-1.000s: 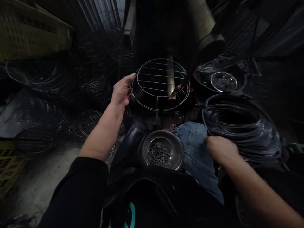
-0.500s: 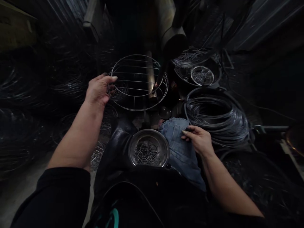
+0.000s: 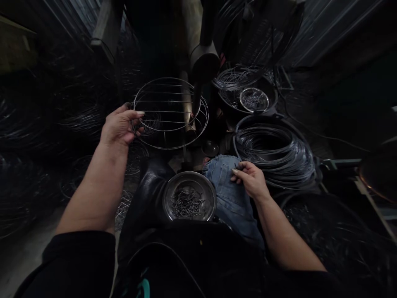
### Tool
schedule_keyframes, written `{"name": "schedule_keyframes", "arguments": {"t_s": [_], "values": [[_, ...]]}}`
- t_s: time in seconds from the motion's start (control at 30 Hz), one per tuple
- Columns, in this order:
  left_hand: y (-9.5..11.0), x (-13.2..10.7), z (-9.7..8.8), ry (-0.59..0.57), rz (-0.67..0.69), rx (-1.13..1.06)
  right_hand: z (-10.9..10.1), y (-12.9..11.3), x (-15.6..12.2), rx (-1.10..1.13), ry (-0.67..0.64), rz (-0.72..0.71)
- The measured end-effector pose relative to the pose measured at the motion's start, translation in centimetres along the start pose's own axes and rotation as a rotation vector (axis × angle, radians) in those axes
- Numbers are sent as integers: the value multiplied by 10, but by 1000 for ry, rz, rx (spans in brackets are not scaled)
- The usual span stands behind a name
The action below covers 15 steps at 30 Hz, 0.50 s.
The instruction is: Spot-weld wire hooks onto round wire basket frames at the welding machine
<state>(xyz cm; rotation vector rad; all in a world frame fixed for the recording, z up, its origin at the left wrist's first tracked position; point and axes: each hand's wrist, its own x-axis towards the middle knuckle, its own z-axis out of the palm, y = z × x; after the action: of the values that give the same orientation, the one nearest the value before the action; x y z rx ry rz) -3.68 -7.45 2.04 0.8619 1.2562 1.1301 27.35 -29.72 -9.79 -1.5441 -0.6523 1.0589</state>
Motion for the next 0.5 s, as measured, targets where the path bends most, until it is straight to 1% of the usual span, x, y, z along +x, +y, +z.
{"name": "schedule_keyframes", "arguments": {"t_s": [0.1,0.27,0.37,0.43,0.5], "values": [[0,-3,0,9,-10,-8,-1,-3,-1,15,-11,0],[0,-6,-1,38,-47,9,2,-10,-4,11,-3,50],[1,-6,0,34,-38,-14,3,-11,-5,6,-12,60],[0,-6,-2,45,-22,-64,3,-11,-5,1,-24,57],[-4,-7,-8,72,4,-171,4,-13,-7,-5,-39,55]]}}
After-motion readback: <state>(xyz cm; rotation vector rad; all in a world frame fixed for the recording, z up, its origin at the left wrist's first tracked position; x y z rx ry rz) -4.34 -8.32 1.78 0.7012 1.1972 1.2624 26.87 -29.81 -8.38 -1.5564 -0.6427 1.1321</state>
